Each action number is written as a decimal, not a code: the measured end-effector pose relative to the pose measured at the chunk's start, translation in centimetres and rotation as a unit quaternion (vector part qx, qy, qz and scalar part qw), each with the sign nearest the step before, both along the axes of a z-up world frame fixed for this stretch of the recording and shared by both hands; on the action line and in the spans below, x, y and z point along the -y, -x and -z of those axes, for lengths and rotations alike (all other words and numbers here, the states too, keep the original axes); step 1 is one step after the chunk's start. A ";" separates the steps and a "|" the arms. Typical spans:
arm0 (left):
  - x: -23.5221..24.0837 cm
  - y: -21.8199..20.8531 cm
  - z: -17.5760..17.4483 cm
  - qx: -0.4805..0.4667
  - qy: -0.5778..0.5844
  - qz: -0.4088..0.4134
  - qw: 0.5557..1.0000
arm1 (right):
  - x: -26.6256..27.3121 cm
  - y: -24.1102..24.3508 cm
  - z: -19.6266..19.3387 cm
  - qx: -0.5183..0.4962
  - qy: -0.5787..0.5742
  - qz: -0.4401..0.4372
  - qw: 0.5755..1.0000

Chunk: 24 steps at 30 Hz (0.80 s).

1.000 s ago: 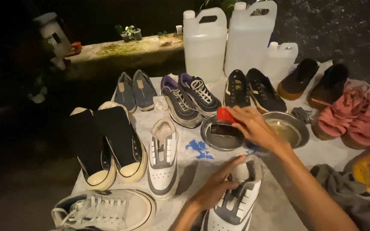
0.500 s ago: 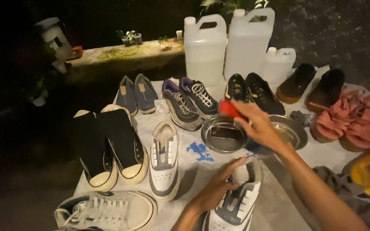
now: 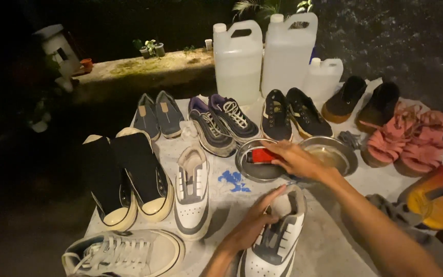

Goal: The person cleans a white and grey sneaker using a grey cloth and a red sponge. They wipe the shoe, dip the sponge into a metal bowl of liquid, and scrub the shoe's surface repeatedly.

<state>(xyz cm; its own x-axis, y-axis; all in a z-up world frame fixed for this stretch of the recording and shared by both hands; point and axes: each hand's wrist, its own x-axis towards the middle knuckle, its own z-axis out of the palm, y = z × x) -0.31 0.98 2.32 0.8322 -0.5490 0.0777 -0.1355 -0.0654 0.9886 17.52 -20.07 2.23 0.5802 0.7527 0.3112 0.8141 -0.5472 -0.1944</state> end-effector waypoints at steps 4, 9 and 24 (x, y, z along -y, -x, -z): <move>0.1 0.5 -0.7 -0.007 -0.014 -0.002 1.000 | -0.3 -0.6 0.3 0.048 -0.179 0.053 0.981; 0.0 0.4 -0.5 0.011 -0.013 0.002 1.000 | -0.7 -0.1 -3.3 0.099 -0.208 0.066 0.971; 0.1 0.5 -0.3 0.003 -0.016 0.004 1.000 | -0.1 -0.8 -0.2 0.038 -0.192 0.031 0.980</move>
